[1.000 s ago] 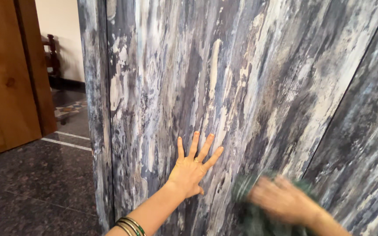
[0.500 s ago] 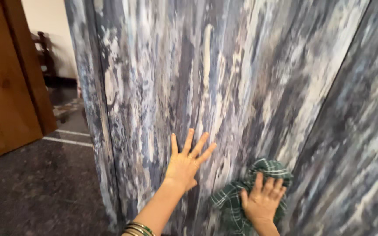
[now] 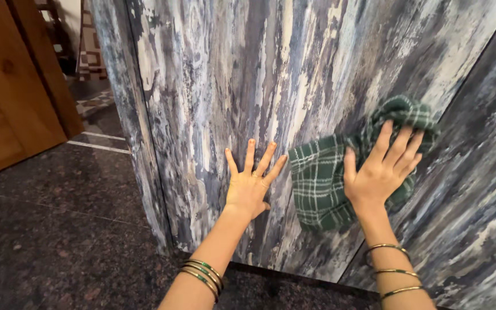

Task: The person wipes the surface of a marble-patterned wardrobe with a green checkered cloth. The person moves the cloth across the cabinet doors and side panels, wiping different sections in a repetitive manner.

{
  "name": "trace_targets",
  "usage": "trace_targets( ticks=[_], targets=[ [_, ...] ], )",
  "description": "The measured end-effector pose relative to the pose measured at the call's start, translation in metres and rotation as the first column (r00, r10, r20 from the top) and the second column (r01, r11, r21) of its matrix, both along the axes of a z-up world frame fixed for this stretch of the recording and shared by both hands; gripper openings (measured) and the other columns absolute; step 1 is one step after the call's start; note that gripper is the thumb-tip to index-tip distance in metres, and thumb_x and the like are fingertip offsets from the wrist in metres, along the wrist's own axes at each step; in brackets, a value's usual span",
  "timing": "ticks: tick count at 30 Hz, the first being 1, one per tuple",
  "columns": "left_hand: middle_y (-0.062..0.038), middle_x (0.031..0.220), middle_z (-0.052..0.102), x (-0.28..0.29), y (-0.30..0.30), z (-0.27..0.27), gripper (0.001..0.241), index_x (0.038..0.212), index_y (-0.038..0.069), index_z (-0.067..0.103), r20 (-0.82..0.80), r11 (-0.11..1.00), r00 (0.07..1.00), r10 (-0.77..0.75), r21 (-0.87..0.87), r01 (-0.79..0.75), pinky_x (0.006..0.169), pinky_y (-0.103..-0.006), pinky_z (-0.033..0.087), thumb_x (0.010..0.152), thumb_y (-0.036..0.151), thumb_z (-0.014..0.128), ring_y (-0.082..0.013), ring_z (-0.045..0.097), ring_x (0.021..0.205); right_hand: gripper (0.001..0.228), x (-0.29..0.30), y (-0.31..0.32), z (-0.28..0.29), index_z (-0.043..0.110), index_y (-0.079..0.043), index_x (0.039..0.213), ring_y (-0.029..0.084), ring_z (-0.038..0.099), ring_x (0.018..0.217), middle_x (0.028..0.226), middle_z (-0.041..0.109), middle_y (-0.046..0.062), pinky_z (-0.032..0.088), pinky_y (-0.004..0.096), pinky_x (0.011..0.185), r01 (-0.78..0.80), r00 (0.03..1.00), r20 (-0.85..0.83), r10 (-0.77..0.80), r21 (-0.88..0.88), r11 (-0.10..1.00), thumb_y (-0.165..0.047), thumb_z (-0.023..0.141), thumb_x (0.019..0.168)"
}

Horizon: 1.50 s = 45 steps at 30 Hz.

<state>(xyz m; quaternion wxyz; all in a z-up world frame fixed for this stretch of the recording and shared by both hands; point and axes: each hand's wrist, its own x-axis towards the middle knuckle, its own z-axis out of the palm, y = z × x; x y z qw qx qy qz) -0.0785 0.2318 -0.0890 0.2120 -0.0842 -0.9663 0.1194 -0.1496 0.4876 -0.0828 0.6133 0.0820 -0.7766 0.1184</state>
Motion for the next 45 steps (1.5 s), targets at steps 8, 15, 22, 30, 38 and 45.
trace_targets(
  ticks=[8,15,22,30,38,45],
  targets=[
    [-0.007,0.172,-0.014,-0.005,0.002,-0.017,0.139,0.164,0.031,-0.007,-0.024,1.0,1.0,-0.009,0.006,0.009,0.108,-0.0863,0.006,0.066,0.063,0.085,-0.051,-0.008,0.154,0.091,0.018,0.016,-0.19,0.036,0.002,0.157,0.06,0.021,0.149,0.156,0.03,0.033,0.02,0.074,0.122,0.06,0.969,0.232,-0.081,0.096,0.994,-0.051,0.066,0.089],
    [-0.004,0.172,-0.005,-0.025,-0.006,-0.043,0.12,0.163,0.032,0.006,-0.468,0.932,0.855,-0.222,0.157,0.327,0.111,-0.0879,0.005,0.073,0.075,0.072,-0.0475,-0.003,0.155,0.104,0.015,-0.009,-0.165,0.027,0.008,0.161,0.061,0.012,0.152,0.164,0.018,0.036,0.014,0.078,0.12,0.033,0.981,0.192,-0.029,-0.016,0.999,-0.061,0.066,0.093],
    [-0.004,0.172,0.0,-0.032,-0.008,-0.048,0.113,0.163,0.034,0.012,-0.337,0.943,0.919,-0.204,0.185,0.277,0.11,-0.088,0.005,0.074,0.068,0.074,-0.0481,-0.003,0.155,0.087,0.001,-0.022,-0.043,0.029,0.002,0.169,0.056,0.013,0.16,0.173,0.02,0.031,0.011,0.073,0.128,-0.002,0.999,0.05,0.006,-0.085,0.996,-0.059,0.056,0.112],
    [-0.005,0.173,0.001,-0.033,-0.011,-0.051,0.11,0.164,0.031,0.013,-0.49,0.911,0.831,-0.264,0.156,0.382,0.11,-0.0902,0.007,0.079,0.077,0.065,-0.0484,-0.002,0.157,0.086,-0.009,-0.014,-0.162,0.036,0.002,0.163,0.058,0.016,0.155,0.167,0.025,0.031,0.013,0.074,0.124,0.059,0.997,0.055,-0.052,-0.127,0.99,-0.058,0.045,0.101],
    [0.002,0.175,0.002,-0.025,-0.024,-0.045,0.099,0.165,0.039,0.016,-0.573,0.952,0.786,-0.231,0.036,0.305,0.117,-0.0859,0.008,0.085,0.079,0.059,-0.0381,-0.002,0.162,0.096,-0.001,-0.008,-0.209,0.031,0.004,0.165,0.062,0.008,0.155,0.165,0.018,0.034,0.01,0.078,0.124,0.094,0.977,0.199,-0.078,-0.071,0.993,-0.066,0.05,0.103],
    [-0.016,0.172,0.002,-0.012,-0.101,-0.028,0.095,0.164,0.026,0.021,-0.601,0.869,0.777,0.189,0.47,0.152,0.111,-0.0844,-0.004,0.091,0.068,0.064,-0.0456,-0.004,0.158,0.088,-0.019,-0.041,-0.089,0.021,-0.005,0.174,0.053,0.01,0.162,0.175,0.013,0.027,0.009,0.071,0.127,0.205,0.974,0.149,-0.172,-0.243,0.948,-0.066,0.029,0.111]
  ],
)
